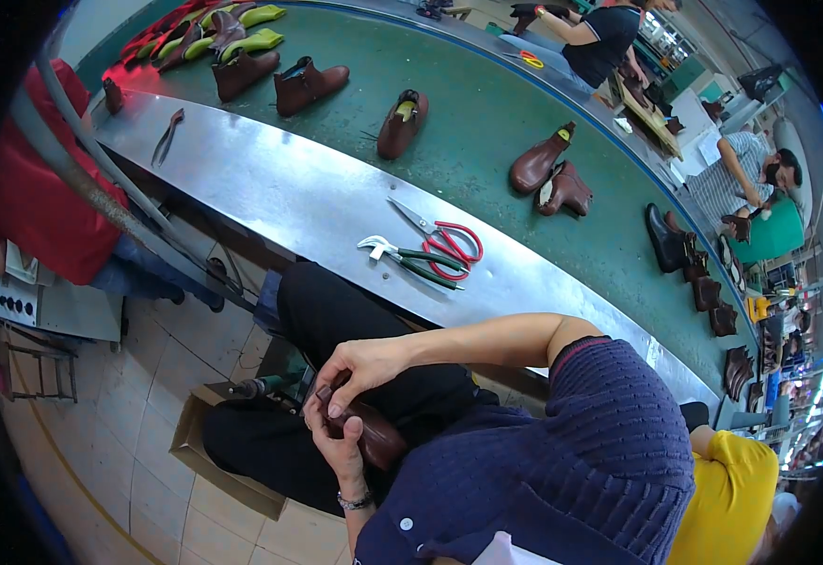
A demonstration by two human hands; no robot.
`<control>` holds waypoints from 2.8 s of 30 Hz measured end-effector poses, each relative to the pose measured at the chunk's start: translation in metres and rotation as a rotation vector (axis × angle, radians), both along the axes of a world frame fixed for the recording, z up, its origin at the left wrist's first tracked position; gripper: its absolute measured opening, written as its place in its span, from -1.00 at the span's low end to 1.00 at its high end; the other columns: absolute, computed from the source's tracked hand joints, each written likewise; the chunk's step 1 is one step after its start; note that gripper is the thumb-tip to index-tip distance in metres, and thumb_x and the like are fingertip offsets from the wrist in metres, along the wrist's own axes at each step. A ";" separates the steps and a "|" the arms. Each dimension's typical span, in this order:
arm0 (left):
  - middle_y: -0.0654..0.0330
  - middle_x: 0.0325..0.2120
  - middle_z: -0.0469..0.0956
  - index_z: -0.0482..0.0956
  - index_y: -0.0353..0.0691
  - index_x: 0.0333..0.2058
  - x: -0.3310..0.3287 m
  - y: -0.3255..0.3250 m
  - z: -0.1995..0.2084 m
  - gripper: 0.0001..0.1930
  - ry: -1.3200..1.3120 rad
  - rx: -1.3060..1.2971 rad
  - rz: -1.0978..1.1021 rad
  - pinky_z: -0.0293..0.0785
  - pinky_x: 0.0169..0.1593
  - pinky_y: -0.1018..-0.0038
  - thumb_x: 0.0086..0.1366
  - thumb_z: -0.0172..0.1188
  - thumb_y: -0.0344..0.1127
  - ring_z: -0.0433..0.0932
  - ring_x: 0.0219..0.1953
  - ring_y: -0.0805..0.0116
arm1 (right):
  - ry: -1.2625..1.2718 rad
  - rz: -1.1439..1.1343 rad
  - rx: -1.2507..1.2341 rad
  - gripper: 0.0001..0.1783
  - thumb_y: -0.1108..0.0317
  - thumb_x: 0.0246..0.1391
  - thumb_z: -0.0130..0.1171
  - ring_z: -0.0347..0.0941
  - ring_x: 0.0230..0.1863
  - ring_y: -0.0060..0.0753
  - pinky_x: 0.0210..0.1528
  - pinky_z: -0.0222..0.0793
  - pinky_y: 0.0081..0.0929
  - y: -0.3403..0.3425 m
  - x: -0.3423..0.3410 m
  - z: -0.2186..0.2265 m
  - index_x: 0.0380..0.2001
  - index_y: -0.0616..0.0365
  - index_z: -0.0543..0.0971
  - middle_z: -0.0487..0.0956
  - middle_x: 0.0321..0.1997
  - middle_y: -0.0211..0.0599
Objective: The recorder is assembling and trimming components of shoes at a factory workstation.
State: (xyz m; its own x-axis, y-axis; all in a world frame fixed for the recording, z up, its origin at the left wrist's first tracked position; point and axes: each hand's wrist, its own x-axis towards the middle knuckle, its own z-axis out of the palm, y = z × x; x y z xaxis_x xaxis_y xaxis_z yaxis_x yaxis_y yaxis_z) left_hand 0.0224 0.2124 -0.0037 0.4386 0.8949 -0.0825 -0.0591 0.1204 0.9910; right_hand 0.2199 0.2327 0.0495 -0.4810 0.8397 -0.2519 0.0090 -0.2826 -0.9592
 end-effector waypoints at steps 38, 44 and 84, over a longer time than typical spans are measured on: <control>0.27 -0.31 0.53 0.51 -0.29 -0.11 -0.008 0.037 -0.011 -0.55 -0.217 -0.353 0.150 0.39 -0.21 0.63 0.27 0.23 0.02 0.45 -0.32 0.60 | -0.182 -0.050 -0.105 -0.06 0.22 -0.06 0.42 0.34 0.17 -0.28 0.18 0.34 -0.33 -0.018 -0.011 0.013 0.34 0.15 0.17 0.30 0.32 -0.18; 0.20 -0.27 0.55 0.51 -0.30 -0.13 0.001 0.028 -0.008 -0.53 -0.211 -0.334 0.191 0.43 -0.15 0.57 0.24 0.25 0.02 0.49 -0.26 0.53 | -0.551 -0.110 0.100 0.05 0.08 -0.17 0.47 0.48 0.11 -0.12 0.19 0.33 -0.27 -0.041 -0.042 0.017 0.29 0.37 0.18 0.49 0.11 0.15; 0.26 -0.49 0.50 0.51 -0.22 -0.36 0.019 0.051 0.065 -0.12 -0.256 -0.362 -0.199 0.39 -0.19 0.60 0.28 -0.59 0.48 0.48 -0.38 0.53 | -0.498 -0.220 0.476 -0.08 0.58 -0.14 0.26 0.17 0.36 0.01 0.35 0.16 -0.26 -0.057 0.012 -0.019 0.33 0.23 0.11 0.25 0.33 0.00</control>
